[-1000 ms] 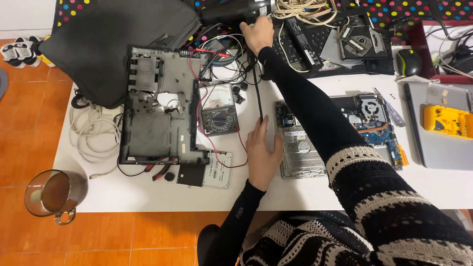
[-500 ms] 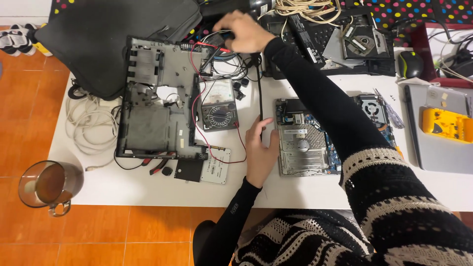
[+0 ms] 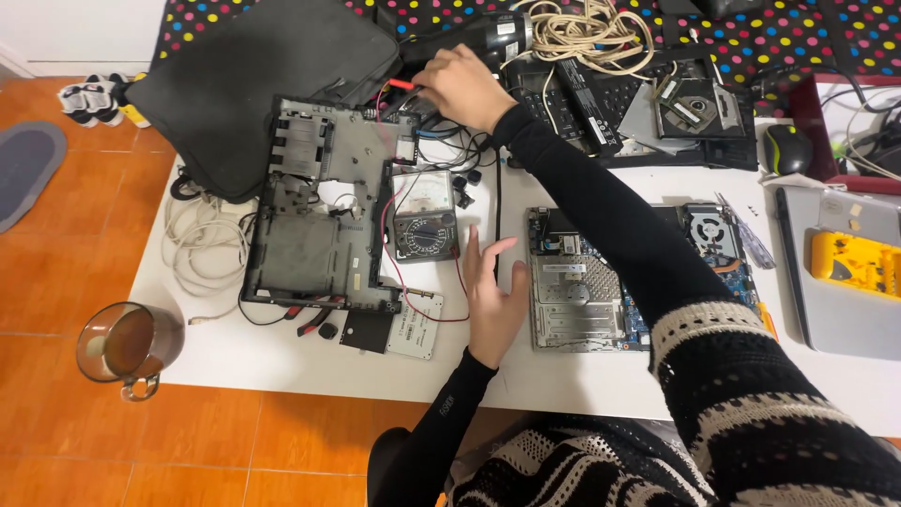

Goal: The person works on a disassembled laptop motherboard on a white workbench. They unscrew a component with a screwdriver, blow hot air over the board with a hair dryer, probe the board with multimeter test leads, and reseat and adjust the cooling fan and board components by hand.

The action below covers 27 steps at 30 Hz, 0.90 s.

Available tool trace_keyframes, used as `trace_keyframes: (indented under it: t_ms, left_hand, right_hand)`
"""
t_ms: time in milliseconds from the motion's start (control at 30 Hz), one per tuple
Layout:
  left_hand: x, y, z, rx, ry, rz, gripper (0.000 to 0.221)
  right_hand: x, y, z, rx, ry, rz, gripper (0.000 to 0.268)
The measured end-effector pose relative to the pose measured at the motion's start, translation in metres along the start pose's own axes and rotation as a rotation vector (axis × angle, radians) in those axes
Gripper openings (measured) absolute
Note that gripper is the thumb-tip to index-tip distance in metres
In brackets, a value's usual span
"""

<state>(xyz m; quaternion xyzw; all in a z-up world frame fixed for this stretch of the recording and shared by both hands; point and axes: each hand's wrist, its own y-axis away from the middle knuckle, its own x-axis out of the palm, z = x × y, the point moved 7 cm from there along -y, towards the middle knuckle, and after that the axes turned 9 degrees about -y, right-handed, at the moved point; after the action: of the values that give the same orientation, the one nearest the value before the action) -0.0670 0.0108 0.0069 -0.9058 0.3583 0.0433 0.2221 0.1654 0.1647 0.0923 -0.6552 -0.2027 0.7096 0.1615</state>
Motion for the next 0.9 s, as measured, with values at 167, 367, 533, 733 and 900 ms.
trace_keyframes:
  t_ms: [167,367,533,733,900]
  left_hand:
    - [0.001,0.005,-0.018,0.107,-0.023,0.028,0.030]
    - [-0.049,0.023,-0.081,0.584,-0.129,-0.392,0.015]
    - [-0.107,-0.031,-0.161,0.511,-0.175,-0.293,0.019]
    - [-0.039,-0.080,-0.142,0.138,0.016,0.395,0.041]
    - [-0.008,-0.077,-0.151,0.220,0.036,0.573,0.045]
  right_hand:
    - [-0.068,0.009,0.033,-0.122,0.078,-0.162,0.024]
    - [-0.166,0.052,0.086,-0.146,0.005,-0.164,0.023]
    - [-0.223,0.114,0.136,-0.245,0.060,-0.118,0.034]
    - [-0.259,0.170,0.184,-0.423,0.254,-0.134,0.038]
    - [-0.256,0.200,0.169,-0.391,0.287,-0.121,0.044]
